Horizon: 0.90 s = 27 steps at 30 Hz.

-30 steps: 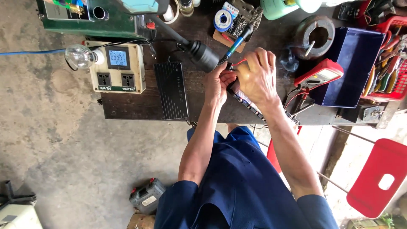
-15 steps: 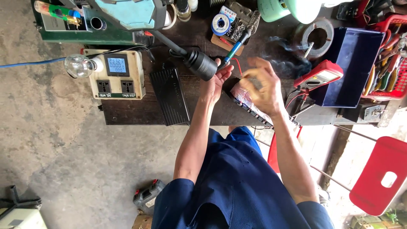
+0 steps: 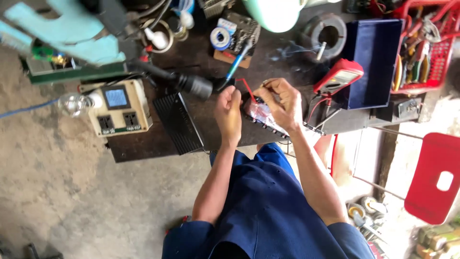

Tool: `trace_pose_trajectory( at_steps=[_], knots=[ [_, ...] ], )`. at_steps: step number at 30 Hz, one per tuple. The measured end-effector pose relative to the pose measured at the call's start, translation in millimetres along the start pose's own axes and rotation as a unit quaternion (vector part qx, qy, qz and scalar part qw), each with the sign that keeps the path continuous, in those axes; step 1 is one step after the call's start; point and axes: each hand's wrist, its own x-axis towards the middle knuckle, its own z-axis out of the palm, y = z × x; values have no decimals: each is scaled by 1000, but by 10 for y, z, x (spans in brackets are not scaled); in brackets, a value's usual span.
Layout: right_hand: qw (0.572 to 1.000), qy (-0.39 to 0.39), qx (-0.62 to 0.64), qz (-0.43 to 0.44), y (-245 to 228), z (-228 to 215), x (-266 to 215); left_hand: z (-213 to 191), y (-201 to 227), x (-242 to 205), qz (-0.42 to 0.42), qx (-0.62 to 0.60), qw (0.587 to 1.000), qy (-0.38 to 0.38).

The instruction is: Soldering connections on a large lithium-ion battery pack and then assembling it into a protective plastic case.

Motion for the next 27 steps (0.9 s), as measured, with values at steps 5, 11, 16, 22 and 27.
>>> trace_pose_trajectory(
  at_steps=[5, 11, 16, 22, 27],
  knots=[
    [1000, 15, -21, -9, 333, -90, -80, 149, 497, -226, 258, -5, 962, -95],
    [992, 56, -83, -81, 649, -126, -126, 358, 758, -340, 323, 20, 936, -141],
    [986, 68, -55, -141, 270, -395, -144, 405, 624, -302, 256, -8, 947, -191],
    [980, 82, -86, -158, 362, -1545, -521, 635, 874, -666, 252, 90, 957, -114],
    [981, 134, -116, -77, 359, -2945, -675, 688, 797, -727, 268, 177, 945, -60]
  ],
)
